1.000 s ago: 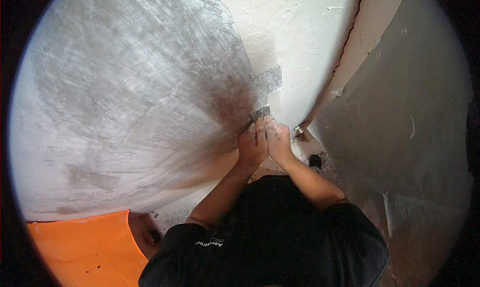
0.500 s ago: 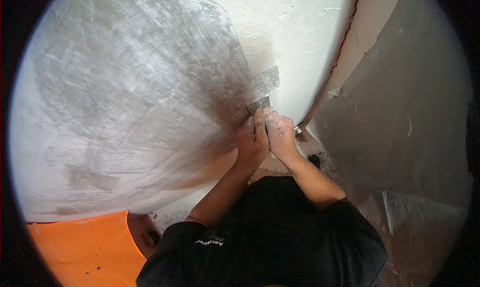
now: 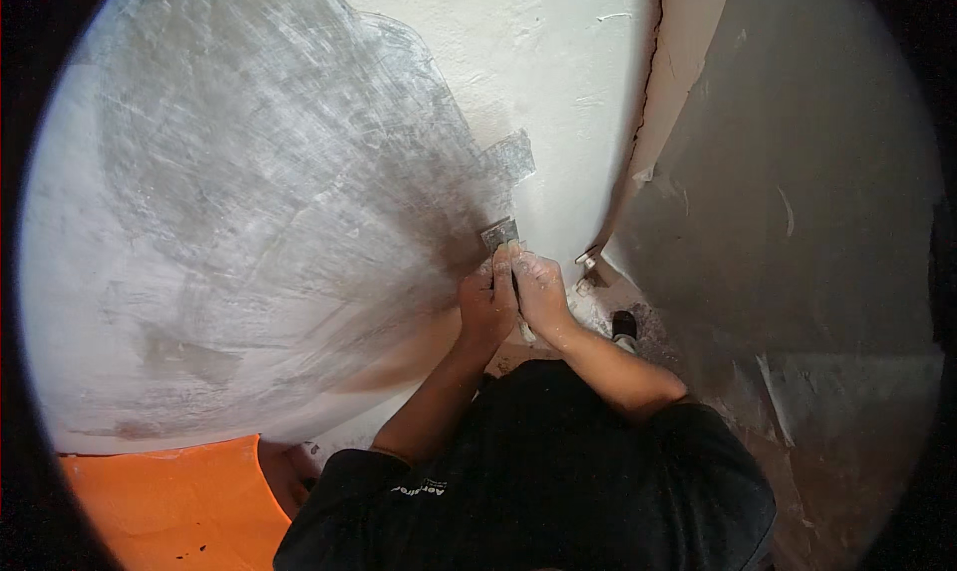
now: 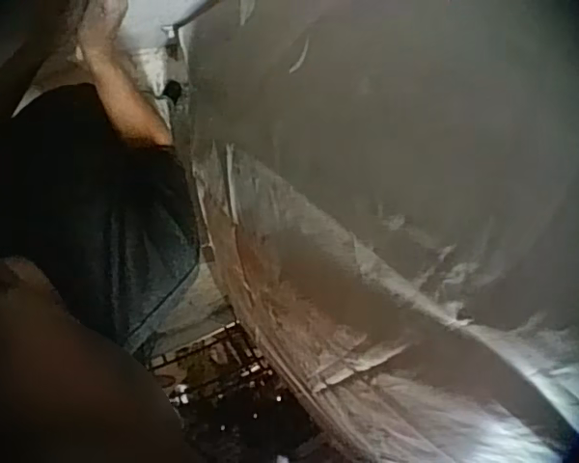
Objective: The person scrapes and patches a damaged area on a wall using a putty knife.
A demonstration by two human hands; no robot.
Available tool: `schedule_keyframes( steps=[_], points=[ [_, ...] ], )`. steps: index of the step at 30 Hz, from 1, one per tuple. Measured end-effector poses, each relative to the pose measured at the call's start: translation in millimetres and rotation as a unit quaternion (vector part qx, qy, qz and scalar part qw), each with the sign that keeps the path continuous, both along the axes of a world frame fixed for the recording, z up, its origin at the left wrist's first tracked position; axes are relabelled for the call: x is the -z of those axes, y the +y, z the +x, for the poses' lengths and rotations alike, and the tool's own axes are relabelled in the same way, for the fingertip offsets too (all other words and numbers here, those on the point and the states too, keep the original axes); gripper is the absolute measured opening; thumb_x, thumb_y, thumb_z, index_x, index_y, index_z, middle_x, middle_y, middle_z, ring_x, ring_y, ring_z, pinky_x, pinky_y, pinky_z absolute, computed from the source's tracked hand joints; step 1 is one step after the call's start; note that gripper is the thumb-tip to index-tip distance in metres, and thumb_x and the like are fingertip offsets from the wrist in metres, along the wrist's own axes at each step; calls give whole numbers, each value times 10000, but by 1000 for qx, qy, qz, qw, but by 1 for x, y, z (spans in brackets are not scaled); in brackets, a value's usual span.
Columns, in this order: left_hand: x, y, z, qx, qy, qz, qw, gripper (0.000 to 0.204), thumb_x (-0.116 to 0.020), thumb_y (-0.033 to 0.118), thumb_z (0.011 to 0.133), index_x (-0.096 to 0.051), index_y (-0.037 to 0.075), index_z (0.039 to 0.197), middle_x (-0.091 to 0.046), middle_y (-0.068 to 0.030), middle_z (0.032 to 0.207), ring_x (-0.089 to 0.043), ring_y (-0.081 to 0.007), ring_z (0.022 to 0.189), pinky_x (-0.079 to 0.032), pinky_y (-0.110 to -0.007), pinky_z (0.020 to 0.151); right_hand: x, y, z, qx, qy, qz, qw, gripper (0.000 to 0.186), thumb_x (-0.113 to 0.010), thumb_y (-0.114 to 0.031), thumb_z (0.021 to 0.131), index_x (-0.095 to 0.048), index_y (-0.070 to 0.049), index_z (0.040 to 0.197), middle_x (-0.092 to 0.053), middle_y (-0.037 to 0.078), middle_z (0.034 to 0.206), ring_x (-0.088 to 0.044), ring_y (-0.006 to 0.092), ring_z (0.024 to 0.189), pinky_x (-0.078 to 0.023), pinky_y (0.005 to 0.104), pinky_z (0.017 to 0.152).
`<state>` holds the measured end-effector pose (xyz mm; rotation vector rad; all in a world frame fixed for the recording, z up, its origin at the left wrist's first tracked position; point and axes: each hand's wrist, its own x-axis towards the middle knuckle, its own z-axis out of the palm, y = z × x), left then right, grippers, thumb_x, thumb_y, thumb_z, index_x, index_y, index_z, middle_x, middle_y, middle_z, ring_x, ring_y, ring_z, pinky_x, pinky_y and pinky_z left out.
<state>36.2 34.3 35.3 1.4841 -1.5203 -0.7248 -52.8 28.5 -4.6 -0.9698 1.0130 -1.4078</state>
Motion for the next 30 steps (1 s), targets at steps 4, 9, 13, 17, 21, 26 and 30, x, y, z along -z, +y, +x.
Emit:
schedule_keyframes(
  steps=[4,9,13,17,21,26,30],
  points=[
    [13,-8,4,15,49,-6,999,321,-516,207,1058,-719,-41,1054,-725,-154,829,-649,-126,775,-520,-315,717,9,-3,9,25,-13,-14,1000,393,-518,-207,1070,-590,25,761,-500,-22,682,-438,78,691,-411,287,614],
    [17,-18,6,28,10,-19,999,327,-515,221,1059,-723,-31,1080,-749,-154,904,-690,-171,817,-533,-323,760,14,-13,5,32,31,-49,998,367,-518,-202,1067,-623,36,808,-537,11,683,-466,102,687,-437,301,628],
    [11,-19,1,13,11,-12,1000,339,-503,231,1062,-727,-22,1079,-752,-164,921,-711,-217,827,-540,-334,775,14,-16,6,55,58,-94,992,319,-491,-144,1061,-652,47,863,-601,14,707,-524,68,708,-456,277,612],
    [21,-24,1,-2,7,-5,1000,340,-483,208,1066,-726,-30,1064,-746,-177,907,-715,-237,818,-542,-344,774,15,-21,1,31,71,-67,995,309,-497,-135,1055,-649,52,861,-604,16,708,-526,72,711,-461,286,617],
    [32,-29,-5,9,51,-72,996,341,-464,181,1067,-718,-45,1050,-739,-189,899,-716,-261,802,-542,-354,764,11,-27,-6,41,110,-108,987,301,-521,-150,1046,-630,46,845,-567,81,676,-493,143,661,-455,328,620],
    [43,-33,-5,12,120,-41,992,345,-452,162,1067,-709,-63,1015,-734,-188,890,-708,-274,787,-538,-362,761,-5,-26,-8,54,94,-108,988,313,-534,-143,1034,-590,35,782,-496,165,633,-451,231,605,-450,371,646],
    [38,-29,-7,9,112,-26,993,342,-455,159,1066,-704,-64,993,-728,-185,875,-699,-270,772,-535,-359,745,-3,-26,-15,36,133,-122,983,300,-526,-136,1038,-611,31,804,-529,131,651,-464,189,631,-451,356,638]
  ],
)
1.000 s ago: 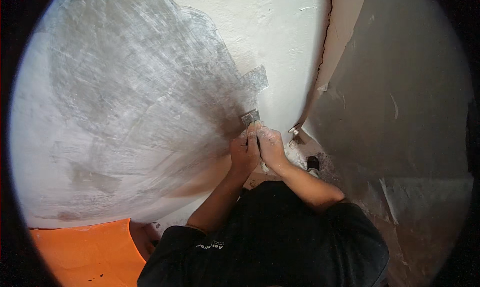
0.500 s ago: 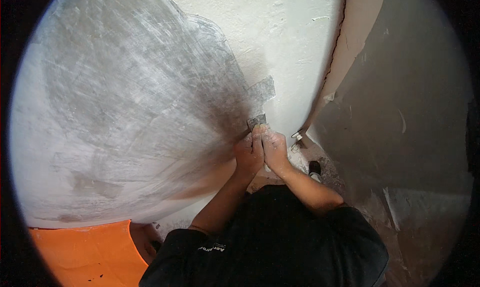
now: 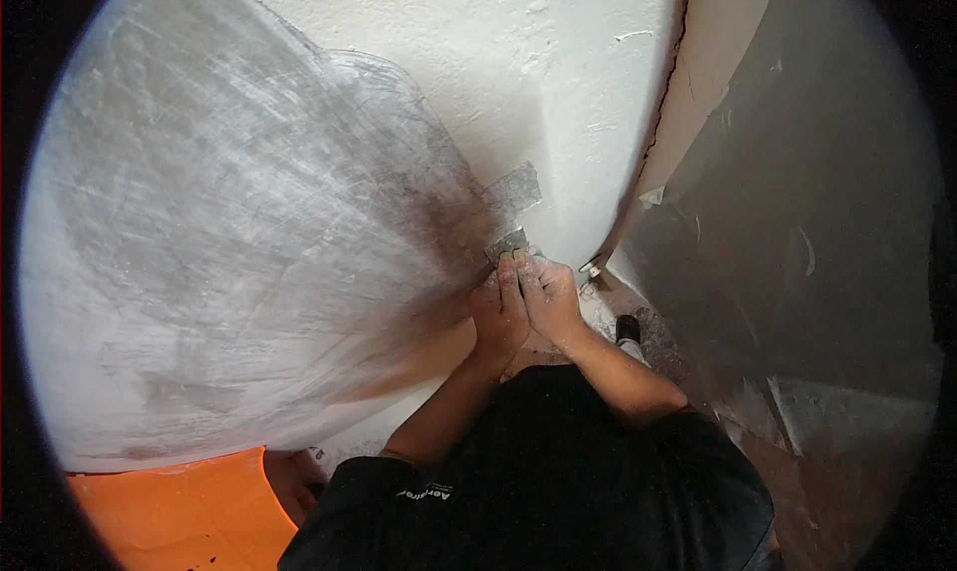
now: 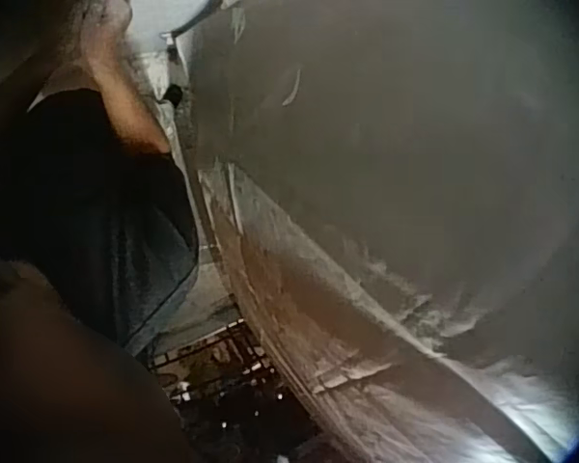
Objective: The person scrapes and patches a damaged area on a wall using a putty knife.
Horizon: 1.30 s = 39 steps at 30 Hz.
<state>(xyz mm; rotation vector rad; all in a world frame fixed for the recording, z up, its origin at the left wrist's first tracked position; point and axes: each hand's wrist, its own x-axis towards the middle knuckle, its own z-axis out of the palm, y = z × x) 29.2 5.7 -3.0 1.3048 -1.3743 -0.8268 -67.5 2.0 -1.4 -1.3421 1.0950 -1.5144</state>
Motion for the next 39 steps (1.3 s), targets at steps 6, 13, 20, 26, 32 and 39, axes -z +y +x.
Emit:
schedule_keyframes(
  steps=[6,13,20,26,32,39],
  points=[
    [12,-7,-4,-19,18,-49,998,353,-464,183,1072,-689,-65,957,-713,-161,790,-669,-202,710,-518,-371,654,13,-6,0,14,13,-34,999,281,-529,-131,1040,-632,30,835,-569,86,654,-479,127,638,-445,338,597],
    [-9,-2,-14,-34,-23,-16,999,365,-442,196,1080,-679,-64,984,-717,-158,851,-672,-197,782,-528,-358,719,9,-13,-8,12,49,-62,997,256,-546,-126,1027,-639,31,847,-595,142,675,-514,186,609,-466,357,612],
    [-42,1,-22,-59,-6,2,998,357,-452,198,1078,-692,-62,1026,-723,-156,873,-670,-174,792,-530,-341,713,1,-16,-9,7,82,-65,994,236,-556,-130,1014,-650,31,870,-603,171,701,-544,221,619,-473,369,616],
    [-47,9,-14,-50,-68,43,995,380,-455,212,1076,-697,-66,980,-711,-131,775,-652,-155,705,-513,-318,653,-10,-2,2,47,36,-55,997,221,-561,-129,993,-638,33,863,-592,239,778,-573,428,709,-477,438,677],
    [-23,13,-2,-33,-32,9,999,396,-469,231,1076,-697,-64,943,-697,-120,743,-634,-144,684,-495,-327,619,14,7,13,45,4,-12,999,276,-564,-147,1003,-620,47,814,-563,233,723,-550,362,654,-470,412,665],
    [-34,6,-2,-21,-73,23,997,375,-480,218,1069,-698,-68,960,-713,-145,762,-656,-185,690,-503,-355,630,8,0,14,29,-18,22,999,272,-568,-141,1000,-634,41,808,-561,235,700,-553,349,651,-476,418,672]
  ],
)
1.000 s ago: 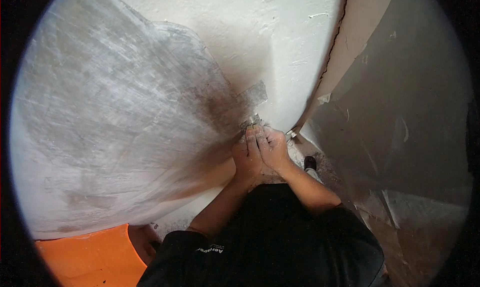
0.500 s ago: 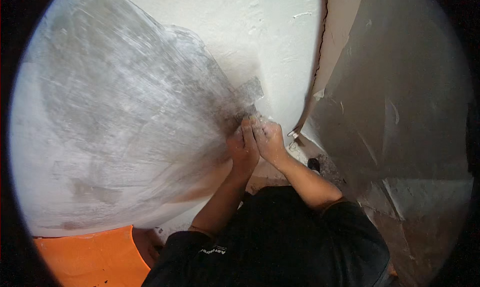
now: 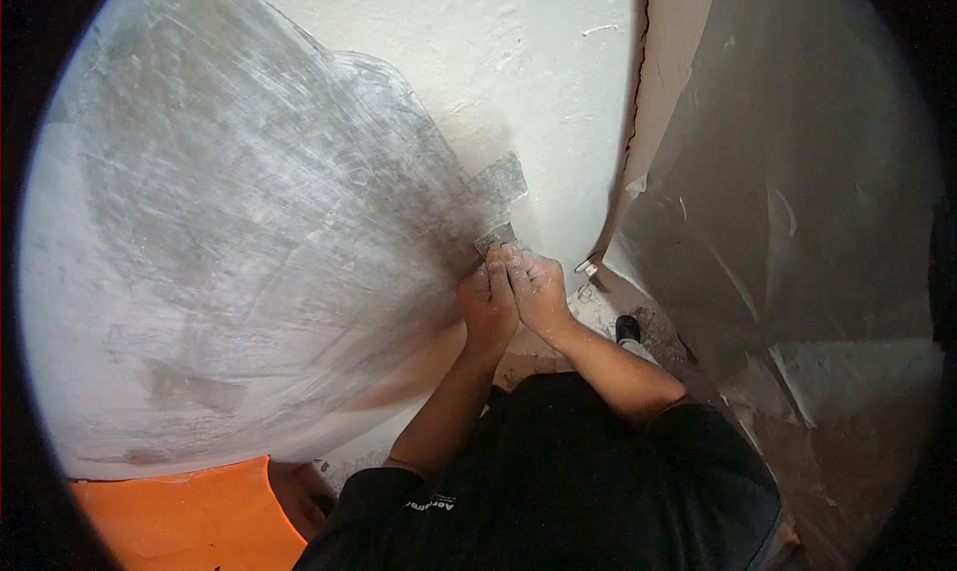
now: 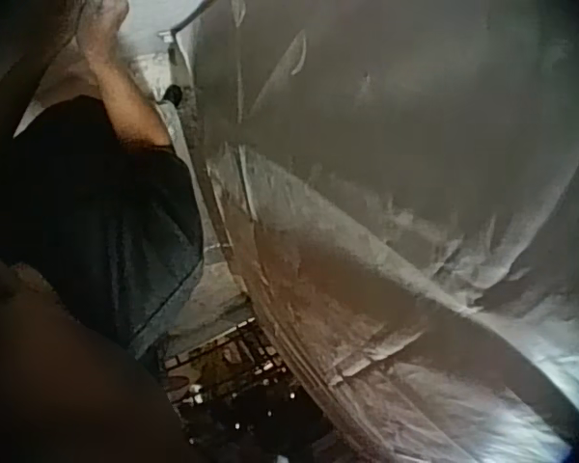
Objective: The person scrapes and patches a damaged area on a wall using a putty knife.
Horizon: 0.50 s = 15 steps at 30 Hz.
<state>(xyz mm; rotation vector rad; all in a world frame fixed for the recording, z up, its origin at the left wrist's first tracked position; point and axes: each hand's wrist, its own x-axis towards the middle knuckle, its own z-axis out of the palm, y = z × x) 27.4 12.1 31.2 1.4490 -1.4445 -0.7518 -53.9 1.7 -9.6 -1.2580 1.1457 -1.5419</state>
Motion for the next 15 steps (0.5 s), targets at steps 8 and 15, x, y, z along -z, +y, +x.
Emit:
schedule_keyframes(
  steps=[8,15],
  points=[
    [35,-1,14,-8,-47,-75,996,342,-493,201,1055,-702,-61,985,-694,-213,760,-685,-232,691,-515,-368,643,18,11,12,9,-9,-4,1000,256,-552,-150,1012,-660,28,862,-597,234,728,-572,381,652,-489,431,686],
    [27,-9,13,35,-69,-35,996,364,-490,214,1060,-709,-58,958,-702,-193,745,-679,-211,685,-509,-364,640,5,1,2,27,45,-14,999,232,-571,-142,1006,-654,36,883,-596,224,746,-575,358,651,-480,412,656]
  ],
)
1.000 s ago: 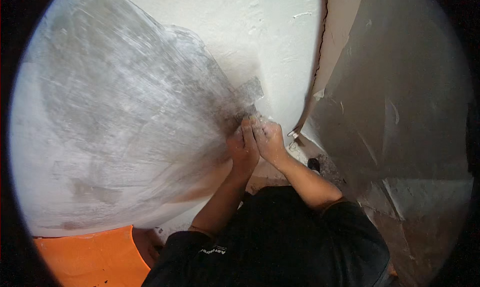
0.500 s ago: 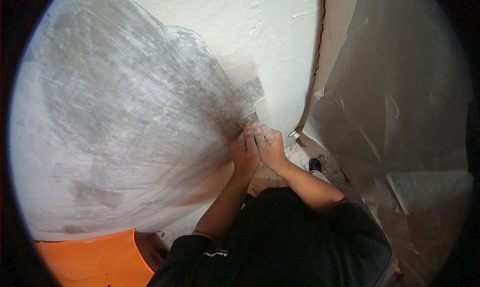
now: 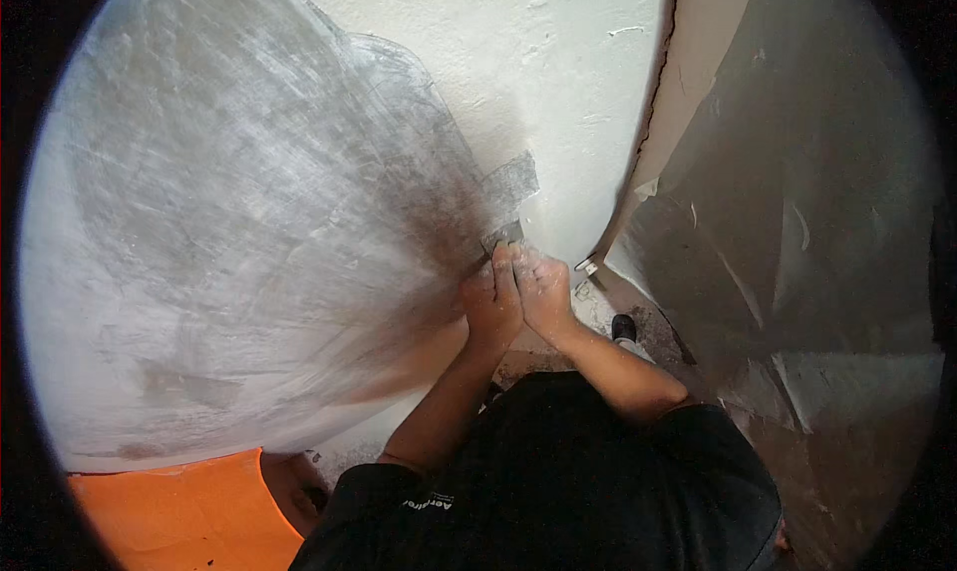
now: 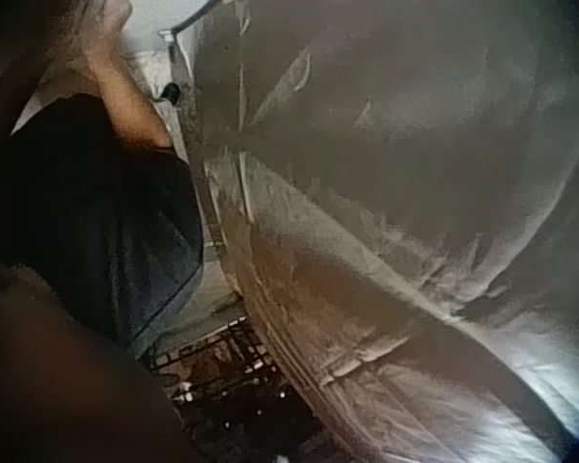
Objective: The person scrapes and patches a damaged area on a wall using a putty knife.
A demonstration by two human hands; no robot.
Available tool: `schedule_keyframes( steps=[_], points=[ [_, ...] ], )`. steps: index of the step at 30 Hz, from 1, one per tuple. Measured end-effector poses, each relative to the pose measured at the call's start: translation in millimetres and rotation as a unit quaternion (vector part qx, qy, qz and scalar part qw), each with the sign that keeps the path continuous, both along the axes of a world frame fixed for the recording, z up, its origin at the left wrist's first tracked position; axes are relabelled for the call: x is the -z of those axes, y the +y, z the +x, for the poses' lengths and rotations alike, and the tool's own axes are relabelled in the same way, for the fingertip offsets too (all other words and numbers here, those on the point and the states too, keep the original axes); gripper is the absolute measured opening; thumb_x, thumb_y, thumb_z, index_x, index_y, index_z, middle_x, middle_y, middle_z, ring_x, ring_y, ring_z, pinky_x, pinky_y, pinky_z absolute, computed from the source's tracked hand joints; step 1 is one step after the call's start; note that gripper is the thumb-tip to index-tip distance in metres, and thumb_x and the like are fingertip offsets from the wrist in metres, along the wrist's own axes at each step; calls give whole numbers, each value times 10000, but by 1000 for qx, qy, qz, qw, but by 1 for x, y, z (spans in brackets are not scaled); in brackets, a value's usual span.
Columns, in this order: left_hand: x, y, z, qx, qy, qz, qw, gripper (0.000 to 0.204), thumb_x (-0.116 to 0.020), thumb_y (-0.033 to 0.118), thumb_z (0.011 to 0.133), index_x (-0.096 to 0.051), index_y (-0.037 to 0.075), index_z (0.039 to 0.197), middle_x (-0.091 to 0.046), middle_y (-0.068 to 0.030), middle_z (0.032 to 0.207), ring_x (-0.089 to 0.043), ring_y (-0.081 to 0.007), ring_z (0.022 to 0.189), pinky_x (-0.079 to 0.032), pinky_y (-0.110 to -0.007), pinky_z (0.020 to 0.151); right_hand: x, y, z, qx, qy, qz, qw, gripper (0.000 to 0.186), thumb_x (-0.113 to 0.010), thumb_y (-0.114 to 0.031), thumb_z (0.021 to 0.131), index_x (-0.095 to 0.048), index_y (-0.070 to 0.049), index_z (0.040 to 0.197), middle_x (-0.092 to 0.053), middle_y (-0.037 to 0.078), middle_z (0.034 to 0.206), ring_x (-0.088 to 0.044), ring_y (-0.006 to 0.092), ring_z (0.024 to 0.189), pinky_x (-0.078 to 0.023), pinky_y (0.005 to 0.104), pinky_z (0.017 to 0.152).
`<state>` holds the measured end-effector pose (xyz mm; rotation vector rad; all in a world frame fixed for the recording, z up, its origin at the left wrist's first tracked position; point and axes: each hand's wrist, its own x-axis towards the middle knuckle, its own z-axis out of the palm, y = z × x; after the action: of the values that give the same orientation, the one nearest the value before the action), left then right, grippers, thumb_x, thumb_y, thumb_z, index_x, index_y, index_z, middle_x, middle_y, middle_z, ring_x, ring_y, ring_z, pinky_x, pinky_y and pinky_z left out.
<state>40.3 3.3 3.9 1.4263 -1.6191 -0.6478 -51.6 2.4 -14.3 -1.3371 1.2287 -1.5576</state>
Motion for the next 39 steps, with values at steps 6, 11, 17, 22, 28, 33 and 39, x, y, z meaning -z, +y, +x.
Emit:
schedule_keyframes(
  steps=[6,11,17,22,28,33,39],
  points=[
    [3,10,-3,-63,-30,-13,997,369,-481,219,1060,-718,-45,963,-719,-191,781,-697,-261,709,-520,-378,660,13,3,6,-11,-45,0,999,243,-589,-141,996,-640,37,839,-562,219,704,-512,333,627,-468,413,665],
    [9,3,-1,-46,60,-40,996,357,-490,220,1058,-713,-50,989,-721,-209,817,-698,-276,721,-523,-380,669,3,2,7,-16,-66,-3,998,237,-585,-132,997,-650,31,838,-556,212,685,-516,318,632,-471,400,680],
    [-12,1,-4,-30,94,-11,995,357,-489,213,1057,-698,-60,962,-711,-210,793,-684,-240,705,-516,-378,665,-7,-1,1,-18,-30,-11,999,206,-583,-113,996,-654,33,871,-582,215,733,-554,326,648,-473,400,654],
    [-14,5,-9,-48,105,-22,993,359,-500,214,1058,-686,-71,943,-700,-190,763,-658,-206,687,-504,-373,651,2,0,1,-3,13,-5,1000,233,-542,-121,1022,-691,50,970,-669,137,753,-591,130,706,-501,335,651],
    [-26,8,-12,-47,122,-21,991,367,-500,222,1064,-679,-76,945,-698,-169,770,-646,-183,699,-499,-356,653,-12,-1,-1,13,38,-5,999,244,-553,-149,1017,-690,48,972,-656,168,738,-593,149,684,-498,342,640],
    [-12,8,-13,-80,99,-8,992,366,-499,225,1066,-681,-68,942,-683,-152,746,-625,-165,683,-492,-344,644,-1,-5,-3,0,32,-15,999,266,-547,-164,1029,-688,46,948,-628,153,703,-566,124,678,-487,328,625],
    [-5,5,-15,-72,129,-55,987,388,-483,244,1068,-671,-57,912,-656,-167,719,-615,-195,654,-478,-362,622,9,-6,-6,-22,38,4,999,283,-549,-173,1033,-680,49,917,-613,146,680,-548,108,666,-481,335,610]
  ],
)
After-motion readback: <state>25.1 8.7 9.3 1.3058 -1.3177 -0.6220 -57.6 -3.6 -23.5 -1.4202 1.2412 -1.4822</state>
